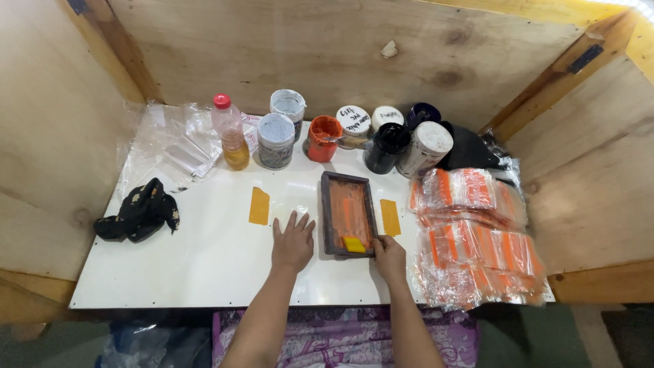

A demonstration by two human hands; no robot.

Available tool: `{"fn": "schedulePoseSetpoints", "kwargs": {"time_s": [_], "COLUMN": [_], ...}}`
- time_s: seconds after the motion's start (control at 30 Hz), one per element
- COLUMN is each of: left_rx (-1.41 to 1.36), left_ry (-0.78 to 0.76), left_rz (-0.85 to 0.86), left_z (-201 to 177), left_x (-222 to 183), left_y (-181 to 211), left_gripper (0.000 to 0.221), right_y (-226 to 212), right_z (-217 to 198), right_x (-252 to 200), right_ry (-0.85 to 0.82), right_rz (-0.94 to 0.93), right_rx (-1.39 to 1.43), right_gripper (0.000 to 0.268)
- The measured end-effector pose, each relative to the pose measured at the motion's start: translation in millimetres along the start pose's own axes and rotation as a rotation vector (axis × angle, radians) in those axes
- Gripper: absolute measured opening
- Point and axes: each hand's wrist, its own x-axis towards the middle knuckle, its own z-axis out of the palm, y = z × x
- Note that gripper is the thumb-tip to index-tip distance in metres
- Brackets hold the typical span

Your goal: Manual screen printing of orange ink onto material strips using a small hand-held frame and a squeegee.

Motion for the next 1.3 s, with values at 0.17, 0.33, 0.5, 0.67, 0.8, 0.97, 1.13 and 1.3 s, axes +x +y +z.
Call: {"fn": "schedulePoseSetpoints", "kwargs": {"time_s": [0.17,0.33,0.5,0.67,0.8,0.97,1.13,1.3], "left_rx": [0.003,0.011,-0.037,-0.282,-0.42,-0.392,-0.323,-0.312], "left_ry": [-0.009,0.076,0.238,0.353,0.328,0.243,0.203,0.232], "left_rz": [0.002,0.033,-0.05,-0.065,-0.034,-0.017,0.012,0.023], "left_z": [1,16,32,57,56,47,40,44], "left_x": [1,2,0,5,-12,-25,-23,-25], "left_y": [-1,-6,-11,-36,-61,-66,-60,-61], "left_gripper": [0.046,0.047,0.046,0.052,0.06,0.069,0.086,0.085], "right_y": [18,7,12,12,-23,-27,-6,2], "right_z": [-19,-59,-56,6,46,71,88,93], "right_x": [9,-5,-8,-4,-30,-29,-20,-20], "right_ry": [0.073,0.182,0.193,0.156,0.043,0.008,0.118,0.18], "right_rz": [0.03,0.117,0.07,-0.142,-0.21,-0.233,-0.372,-0.49], "right_rx": [0.012,-0.139,-0.238,-0.06,-0.017,-0.006,-0.009,-0.019], "right_gripper": [0.031,0.032,0.033,0.026,0.024,0.023,0.02,0.017]}}
